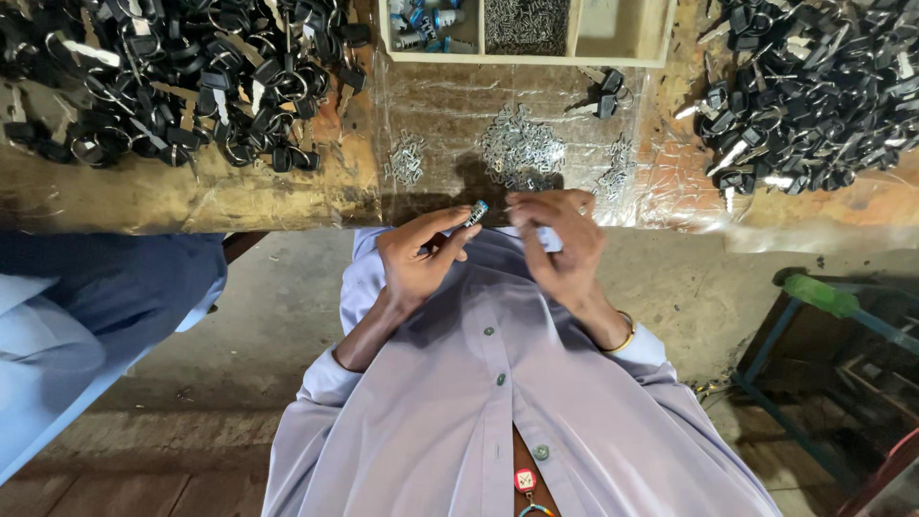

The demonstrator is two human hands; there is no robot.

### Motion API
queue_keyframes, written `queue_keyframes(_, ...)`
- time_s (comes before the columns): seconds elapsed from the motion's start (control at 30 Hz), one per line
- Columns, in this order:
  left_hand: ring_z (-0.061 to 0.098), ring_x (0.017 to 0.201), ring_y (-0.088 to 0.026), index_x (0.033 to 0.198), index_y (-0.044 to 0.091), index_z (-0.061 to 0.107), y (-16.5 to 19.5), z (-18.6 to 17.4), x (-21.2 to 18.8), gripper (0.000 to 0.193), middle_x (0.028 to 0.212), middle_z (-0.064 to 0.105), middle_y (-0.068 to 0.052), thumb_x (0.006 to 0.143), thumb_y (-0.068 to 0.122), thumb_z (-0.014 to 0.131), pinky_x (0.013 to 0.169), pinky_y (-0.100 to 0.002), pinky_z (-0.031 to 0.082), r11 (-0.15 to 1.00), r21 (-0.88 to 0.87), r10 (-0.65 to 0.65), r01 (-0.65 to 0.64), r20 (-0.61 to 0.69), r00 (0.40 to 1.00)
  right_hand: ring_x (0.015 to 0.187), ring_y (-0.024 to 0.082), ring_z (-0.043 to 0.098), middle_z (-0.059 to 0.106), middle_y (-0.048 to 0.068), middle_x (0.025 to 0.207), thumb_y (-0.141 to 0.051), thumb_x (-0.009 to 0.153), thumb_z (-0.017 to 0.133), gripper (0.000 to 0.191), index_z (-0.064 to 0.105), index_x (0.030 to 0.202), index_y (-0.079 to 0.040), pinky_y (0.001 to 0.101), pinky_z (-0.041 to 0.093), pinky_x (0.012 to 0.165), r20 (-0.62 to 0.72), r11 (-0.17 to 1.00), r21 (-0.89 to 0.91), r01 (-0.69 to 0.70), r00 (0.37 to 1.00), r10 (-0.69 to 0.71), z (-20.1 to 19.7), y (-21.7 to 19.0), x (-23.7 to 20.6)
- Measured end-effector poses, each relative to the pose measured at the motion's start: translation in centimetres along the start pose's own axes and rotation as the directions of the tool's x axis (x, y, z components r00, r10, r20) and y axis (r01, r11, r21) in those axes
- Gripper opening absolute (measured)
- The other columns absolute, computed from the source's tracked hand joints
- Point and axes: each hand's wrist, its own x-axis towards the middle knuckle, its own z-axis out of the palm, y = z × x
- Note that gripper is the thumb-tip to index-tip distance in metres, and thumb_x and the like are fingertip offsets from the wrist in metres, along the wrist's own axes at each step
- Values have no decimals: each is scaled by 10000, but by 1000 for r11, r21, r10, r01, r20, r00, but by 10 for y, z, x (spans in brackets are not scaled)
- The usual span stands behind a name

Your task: The person sits at a workbench with large piles of black key fobs on both sides and a compartment tray of small metal rings and parts. They hold a key fob in one hand, thread small metal rings and connectors onto it by hand, and place finished keychains into the compartment tray, repeating the assembly cycle.

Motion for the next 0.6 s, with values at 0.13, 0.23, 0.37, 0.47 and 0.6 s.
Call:
queue_keyframes(0.13, 766, 786, -130, 1178, -9, 729, 0, -2, 0, 285, 1171, 763, -144, 905, -70, 784, 620, -227, 622, 998, 61, -6, 5, 18, 1000, 902, 181, 703, 745, 45, 1018, 47, 854, 804, 245, 708, 1048, -67, 349, 436, 949, 2, 998, 58, 12, 1000, -12, 14, -2, -1)
queue_keyframes(0.23, 774, 780, -139, 1190, -6, 726, 0, -4, -2, 287, 1194, 760, -144, 910, -59, 764, 650, -236, 622, 992, 124, 4, -9, 41, 999, 863, 173, 673, 749, 3, 973, -8, 840, 840, 250, 700, 1037, -75, 339, 431, 912, -22, 996, 66, -51, 998, 53, 23, 1, -5)
queue_keyframes(0.37, 786, 921, -195, 1213, 12, 718, -1, -7, -3, 301, 1229, 743, -129, 917, -28, 753, 741, -267, 640, 953, 255, 147, -165, 87, 985, 803, 166, 606, 725, -10, 927, -57, 828, 869, 247, 716, 1019, -88, 341, 430, 900, 9, 994, -58, -97, 995, 98, 26, 1, -12)
queue_keyframes(0.47, 791, 994, -227, 1210, 24, 717, -1, -11, -2, 277, 1247, 736, -107, 937, -22, 736, 795, -292, 656, 893, 337, 269, -297, 128, 955, 834, 141, 613, 737, -10, 970, -101, 837, 879, 255, 728, 1041, -124, 372, 395, 944, 100, 984, -175, 25, 995, -7, 22, 2, -11)
queue_keyframes(0.6, 779, 770, -144, 1145, -2, 748, -1, -12, -2, 257, 1180, 761, -135, 897, -1, 816, 619, -233, 621, 949, 273, 141, -158, 80, 987, 976, 152, 558, 683, -58, 1034, -244, 851, 927, 293, 804, 1117, -238, 402, 340, 943, 225, 962, -242, 127, 972, -71, 11, 6, -3)
